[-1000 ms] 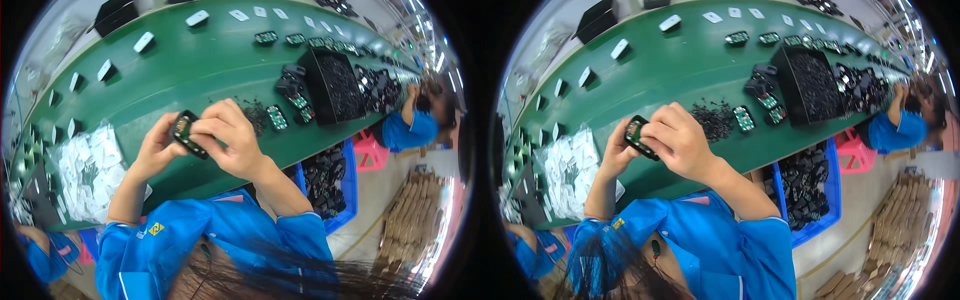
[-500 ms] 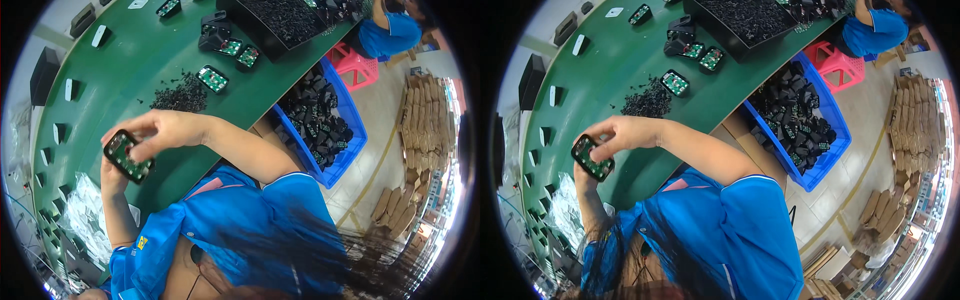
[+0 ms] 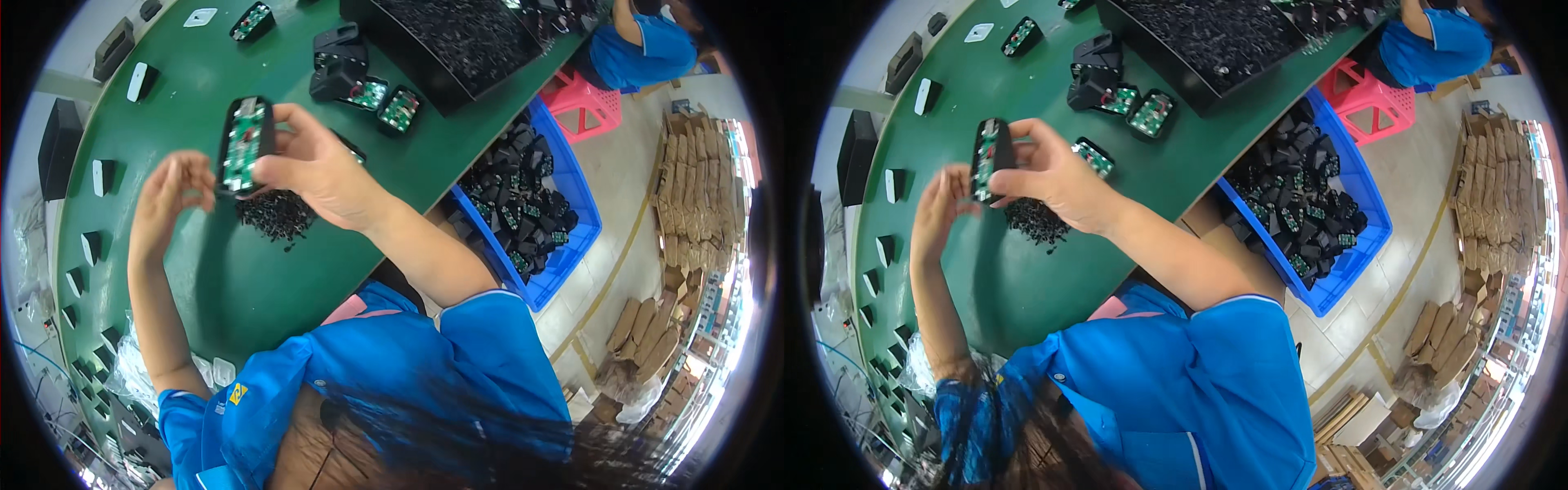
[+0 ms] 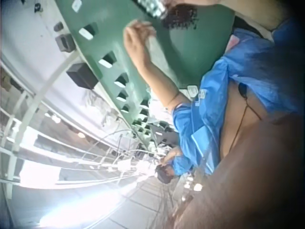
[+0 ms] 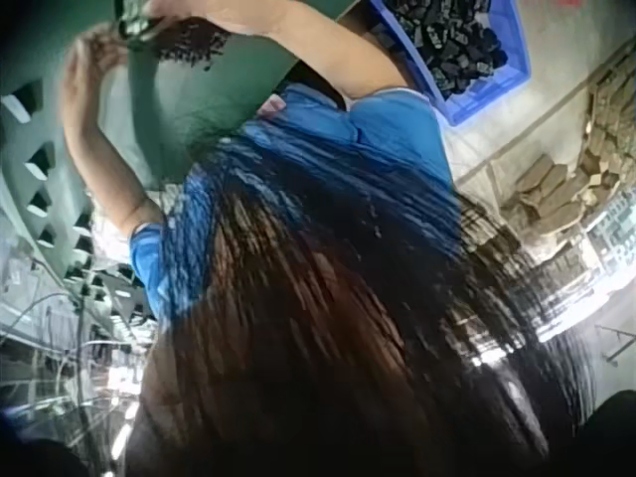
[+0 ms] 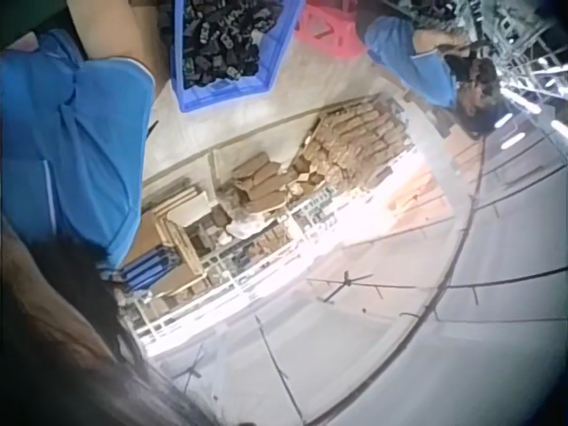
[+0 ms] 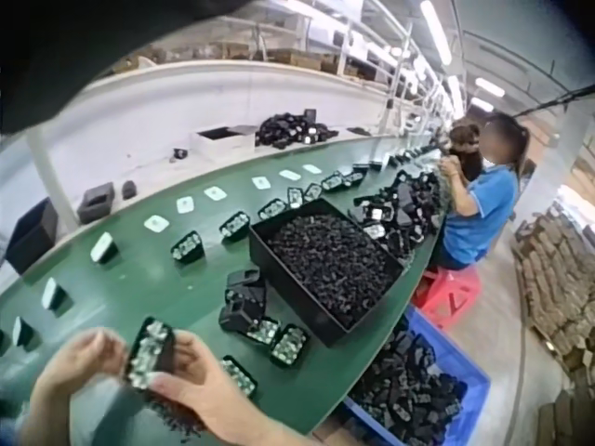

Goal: The person assembles small electronic devices by inserting circuit boards into white plastic casings. They pick up a casing, place a circuit board inside, and then use a black handheld tool to press the components together. The person repeats this process for multiple units on a green workbench.

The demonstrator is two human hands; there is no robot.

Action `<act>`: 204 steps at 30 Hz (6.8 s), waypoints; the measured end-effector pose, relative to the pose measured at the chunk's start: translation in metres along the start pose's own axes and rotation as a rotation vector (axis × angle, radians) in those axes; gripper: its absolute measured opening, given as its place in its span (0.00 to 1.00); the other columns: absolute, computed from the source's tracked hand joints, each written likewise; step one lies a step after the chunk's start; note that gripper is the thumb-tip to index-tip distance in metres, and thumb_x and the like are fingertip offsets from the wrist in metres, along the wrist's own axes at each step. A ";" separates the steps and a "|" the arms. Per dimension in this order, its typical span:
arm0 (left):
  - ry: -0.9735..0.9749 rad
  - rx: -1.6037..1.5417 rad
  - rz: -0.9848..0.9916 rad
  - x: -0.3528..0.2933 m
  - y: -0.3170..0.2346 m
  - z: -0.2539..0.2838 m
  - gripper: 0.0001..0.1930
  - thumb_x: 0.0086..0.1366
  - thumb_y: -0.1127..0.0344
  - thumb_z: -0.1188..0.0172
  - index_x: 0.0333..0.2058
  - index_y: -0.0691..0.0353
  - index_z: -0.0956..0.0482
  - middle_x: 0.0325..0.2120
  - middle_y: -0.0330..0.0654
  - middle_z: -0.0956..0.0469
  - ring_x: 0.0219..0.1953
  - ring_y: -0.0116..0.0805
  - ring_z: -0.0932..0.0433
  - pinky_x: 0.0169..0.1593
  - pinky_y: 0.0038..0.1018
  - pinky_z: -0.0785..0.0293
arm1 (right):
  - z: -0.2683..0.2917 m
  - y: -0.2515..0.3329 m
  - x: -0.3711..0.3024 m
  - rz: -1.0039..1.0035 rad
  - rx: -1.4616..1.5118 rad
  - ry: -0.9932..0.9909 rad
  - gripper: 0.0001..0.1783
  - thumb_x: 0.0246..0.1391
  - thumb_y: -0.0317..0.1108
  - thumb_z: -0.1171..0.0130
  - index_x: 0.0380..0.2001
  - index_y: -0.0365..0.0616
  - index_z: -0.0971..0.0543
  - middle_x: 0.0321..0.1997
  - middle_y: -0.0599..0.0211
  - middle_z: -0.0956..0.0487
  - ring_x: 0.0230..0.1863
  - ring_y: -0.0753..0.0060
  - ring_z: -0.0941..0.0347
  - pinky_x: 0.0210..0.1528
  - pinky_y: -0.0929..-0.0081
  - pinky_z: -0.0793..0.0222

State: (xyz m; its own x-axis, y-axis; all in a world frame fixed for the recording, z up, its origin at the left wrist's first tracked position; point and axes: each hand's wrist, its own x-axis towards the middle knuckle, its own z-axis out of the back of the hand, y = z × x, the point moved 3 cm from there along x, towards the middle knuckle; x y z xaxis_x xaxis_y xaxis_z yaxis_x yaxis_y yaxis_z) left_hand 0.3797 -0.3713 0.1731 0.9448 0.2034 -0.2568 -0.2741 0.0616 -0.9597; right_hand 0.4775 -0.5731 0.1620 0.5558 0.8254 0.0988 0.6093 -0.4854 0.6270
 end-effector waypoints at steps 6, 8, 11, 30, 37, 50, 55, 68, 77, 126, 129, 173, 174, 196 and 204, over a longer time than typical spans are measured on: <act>-0.592 0.444 -0.120 0.113 0.018 0.074 0.20 0.65 0.51 0.45 0.42 0.66 0.24 0.29 0.43 0.22 0.34 0.32 0.23 0.38 0.28 0.27 | 0.017 0.008 0.000 -0.073 0.020 0.028 0.36 0.57 0.43 0.43 0.61 0.36 0.45 0.50 0.45 0.27 0.50 0.49 0.26 0.47 0.55 0.25; -0.714 0.792 -0.283 0.157 0.017 0.082 0.23 0.61 0.50 0.43 0.39 0.69 0.24 0.34 0.55 0.22 0.40 0.53 0.25 0.43 0.40 0.29 | 0.036 -0.004 -0.003 0.023 -0.074 -0.100 0.36 0.57 0.47 0.45 0.60 0.35 0.43 0.50 0.42 0.28 0.51 0.49 0.27 0.50 0.55 0.26; -0.912 1.023 -0.154 0.198 0.004 0.072 0.31 0.59 0.43 0.43 0.46 0.69 0.29 0.45 0.56 0.29 0.48 0.51 0.29 0.47 0.41 0.28 | 0.051 0.001 0.000 0.011 -0.179 -0.163 0.34 0.58 0.47 0.47 0.60 0.37 0.42 0.52 0.44 0.28 0.51 0.50 0.28 0.52 0.56 0.29; -0.639 1.478 -0.203 0.255 0.025 0.086 0.20 0.60 0.60 0.49 0.52 0.48 0.27 0.48 0.47 0.33 0.52 0.45 0.37 0.49 0.44 0.36 | 0.039 0.027 0.042 -0.006 -0.566 -0.296 0.27 0.63 0.28 0.52 0.63 0.33 0.43 0.58 0.59 0.31 0.55 0.70 0.32 0.57 0.70 0.35; -0.437 1.438 -0.572 0.140 0.046 0.069 0.24 0.57 0.68 0.50 0.54 0.43 0.28 0.46 0.45 0.31 0.51 0.43 0.34 0.51 0.36 0.35 | 0.013 0.036 0.081 0.066 -0.805 -0.181 0.27 0.59 0.24 0.50 0.61 0.32 0.40 0.58 0.55 0.31 0.57 0.68 0.33 0.58 0.70 0.36; -0.362 0.731 -0.614 0.069 0.058 0.098 0.38 0.55 0.83 0.50 0.64 0.52 0.45 0.63 0.43 0.41 0.66 0.41 0.45 0.67 0.43 0.51 | -0.001 -0.027 0.193 0.285 -1.807 0.315 0.18 0.45 0.24 0.38 0.44 0.40 0.23 0.45 0.57 0.23 0.47 0.57 0.28 0.51 0.67 0.33; -0.315 0.782 -0.562 0.056 0.066 0.100 0.41 0.50 0.88 0.54 0.64 0.49 0.43 0.66 0.36 0.47 0.68 0.36 0.49 0.68 0.45 0.53 | -0.009 -0.044 0.211 0.259 -1.848 0.461 0.18 0.44 0.26 0.37 0.43 0.42 0.23 0.44 0.59 0.22 0.47 0.58 0.28 0.51 0.66 0.33; -0.244 1.011 -0.510 0.056 0.073 0.095 0.40 0.48 0.85 0.52 0.63 0.49 0.41 0.66 0.31 0.46 0.67 0.33 0.46 0.68 0.46 0.53 | -0.009 -0.053 0.210 0.368 -1.944 0.652 0.17 0.46 0.27 0.39 0.43 0.44 0.22 0.44 0.64 0.23 0.44 0.59 0.29 0.47 0.67 0.31; -0.480 1.219 -0.672 0.064 0.059 0.080 0.27 0.53 0.63 0.37 0.51 0.65 0.31 0.54 0.46 0.31 0.56 0.41 0.32 0.60 0.35 0.37 | 0.017 -0.057 0.231 0.406 -1.739 0.656 0.15 0.48 0.29 0.41 0.42 0.43 0.21 0.40 0.61 0.21 0.42 0.59 0.27 0.44 0.71 0.30; -0.764 0.960 -0.037 0.261 -0.029 0.068 0.30 0.60 0.41 0.46 0.42 0.67 0.26 0.43 0.54 0.27 0.47 0.51 0.27 0.47 0.41 0.27 | 0.048 0.029 -0.066 0.354 -2.119 -0.219 0.30 0.39 0.28 0.32 0.50 0.45 0.25 0.48 0.53 0.32 0.48 0.50 0.34 0.49 0.58 0.37; -0.814 1.084 -0.019 0.297 -0.033 0.066 0.35 0.57 0.36 0.45 0.41 0.70 0.26 0.42 0.53 0.28 0.47 0.48 0.28 0.46 0.41 0.26 | 0.032 0.044 -0.059 0.117 -2.054 -0.031 0.27 0.39 0.35 0.30 0.48 0.53 0.22 0.57 0.48 0.34 0.55 0.46 0.36 0.55 0.56 0.39; -0.452 0.935 -0.448 -0.126 0.069 0.017 0.33 0.52 0.74 0.38 0.57 0.64 0.39 0.53 0.48 0.33 0.55 0.47 0.34 0.57 0.37 0.36 | -0.058 -0.076 0.021 0.244 -1.557 0.474 0.21 0.48 0.27 0.37 0.48 0.41 0.24 0.48 0.56 0.23 0.51 0.56 0.28 0.53 0.66 0.33; -0.459 0.913 -0.465 -0.130 0.069 0.020 0.33 0.52 0.75 0.40 0.58 0.63 0.39 0.56 0.47 0.35 0.57 0.46 0.35 0.58 0.37 0.36 | -0.060 -0.079 0.023 0.241 -1.561 0.512 0.21 0.48 0.26 0.37 0.48 0.41 0.24 0.49 0.56 0.23 0.51 0.56 0.28 0.53 0.66 0.33; -0.446 1.207 -0.497 -0.145 0.083 -0.001 0.26 0.58 0.69 0.46 0.56 0.64 0.34 0.61 0.44 0.38 0.60 0.38 0.35 0.59 0.35 0.37 | -0.068 -0.108 0.016 0.519 -1.996 0.745 0.21 0.48 0.25 0.40 0.48 0.42 0.25 0.48 0.60 0.25 0.46 0.58 0.27 0.41 0.68 0.27; -0.513 1.215 -0.393 -0.116 0.070 -0.010 0.26 0.52 0.62 0.38 0.48 0.69 0.31 0.50 0.49 0.30 0.50 0.44 0.28 0.49 0.34 0.28 | -0.058 -0.090 0.066 -0.175 -1.489 0.594 0.17 0.50 0.30 0.40 0.45 0.46 0.22 0.42 0.65 0.21 0.44 0.64 0.25 0.47 0.72 0.29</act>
State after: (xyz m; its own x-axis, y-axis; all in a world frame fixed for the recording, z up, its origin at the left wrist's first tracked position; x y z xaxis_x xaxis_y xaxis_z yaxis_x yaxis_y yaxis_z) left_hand 0.2524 -0.3999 0.1342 0.8972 0.2921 0.3311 -0.2403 0.9522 -0.1888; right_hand 0.4262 -0.4582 0.1569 0.0396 0.9992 -0.0033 -0.6214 0.0272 0.7831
